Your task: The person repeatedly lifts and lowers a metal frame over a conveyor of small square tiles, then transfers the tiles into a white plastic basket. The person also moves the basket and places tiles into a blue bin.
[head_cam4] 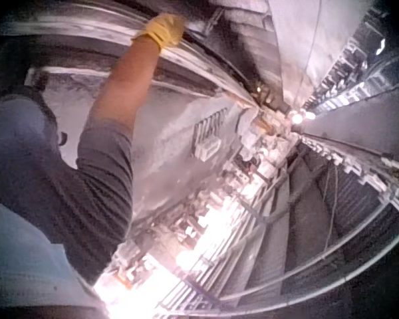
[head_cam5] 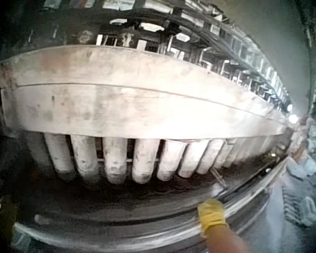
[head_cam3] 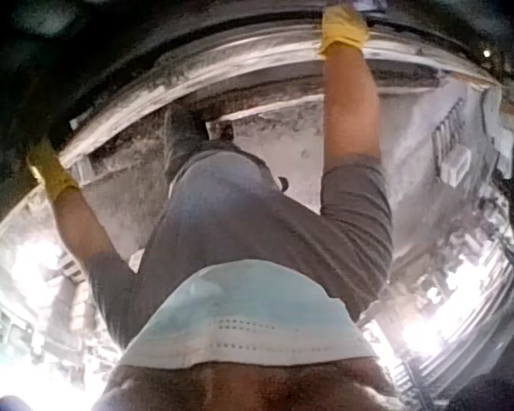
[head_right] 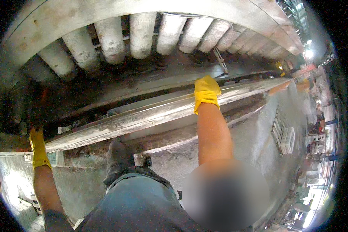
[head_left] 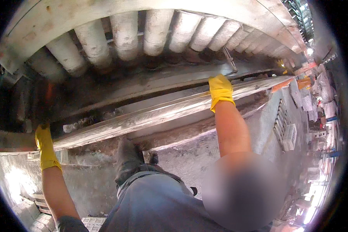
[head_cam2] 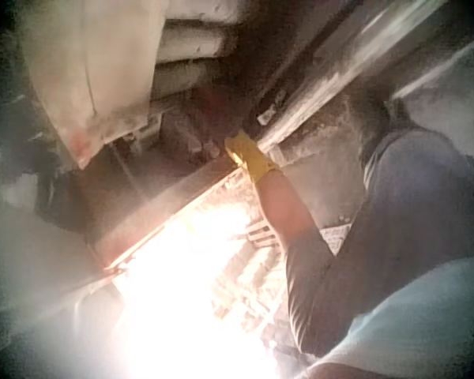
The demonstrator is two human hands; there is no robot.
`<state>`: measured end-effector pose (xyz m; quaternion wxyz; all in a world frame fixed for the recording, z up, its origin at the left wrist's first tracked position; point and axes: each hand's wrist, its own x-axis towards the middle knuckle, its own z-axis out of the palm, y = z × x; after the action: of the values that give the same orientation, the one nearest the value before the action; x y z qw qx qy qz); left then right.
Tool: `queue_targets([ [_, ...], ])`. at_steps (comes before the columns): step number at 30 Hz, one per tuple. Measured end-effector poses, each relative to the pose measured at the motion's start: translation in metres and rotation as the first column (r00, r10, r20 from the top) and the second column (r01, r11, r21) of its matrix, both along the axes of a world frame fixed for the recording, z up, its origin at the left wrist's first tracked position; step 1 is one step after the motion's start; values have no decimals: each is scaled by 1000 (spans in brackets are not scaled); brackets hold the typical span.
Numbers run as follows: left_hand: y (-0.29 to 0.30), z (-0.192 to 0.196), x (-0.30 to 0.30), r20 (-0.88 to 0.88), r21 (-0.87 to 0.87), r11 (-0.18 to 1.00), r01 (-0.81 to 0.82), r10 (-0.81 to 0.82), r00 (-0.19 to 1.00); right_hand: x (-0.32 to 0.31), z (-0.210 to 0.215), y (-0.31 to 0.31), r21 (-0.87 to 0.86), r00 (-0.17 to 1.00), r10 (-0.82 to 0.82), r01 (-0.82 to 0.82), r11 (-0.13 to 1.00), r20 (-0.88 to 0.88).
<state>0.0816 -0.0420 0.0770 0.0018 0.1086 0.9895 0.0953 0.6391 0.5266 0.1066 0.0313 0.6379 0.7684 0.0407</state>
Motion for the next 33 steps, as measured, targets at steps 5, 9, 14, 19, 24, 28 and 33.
queue_targets([
  [5, -6, -14, -15, -8, -14, 1000, -1, 1, 1000, -4, -2, 1, -41, 997, -61, 59, 997, -54],
  [9, -9, -20, -15, -58, 34, 999, 31, -29, 998, 13, -34, 22, 0, 1000, -19, 19, 1000, 15],
  [14, -13, -23, -18, -105, 35, 998, 56, -52, 993, 13, -37, 28, -85, 992, 2, 8, 996, 127],
  [19, -9, -17, -14, -4, 47, 999, -6, 6, 1000, -7, 10, -5, -191, 949, 131, -77, 979, 285],
  [24, -17, -32, -26, -23, 133, 991, 26, -23, 999, 0, -1, 0, -156, 957, 144, -107, 982, 252],
  [28, -19, -38, -29, -82, 75, 995, 61, -55, 995, 7, -14, 8, -131, 957, 168, -140, 981, 235],
  [33, -21, -37, -29, -36, 112, 994, 7, -3, 999, -2, 4, -9, -98, 940, 205, -185, 978, 271],
])
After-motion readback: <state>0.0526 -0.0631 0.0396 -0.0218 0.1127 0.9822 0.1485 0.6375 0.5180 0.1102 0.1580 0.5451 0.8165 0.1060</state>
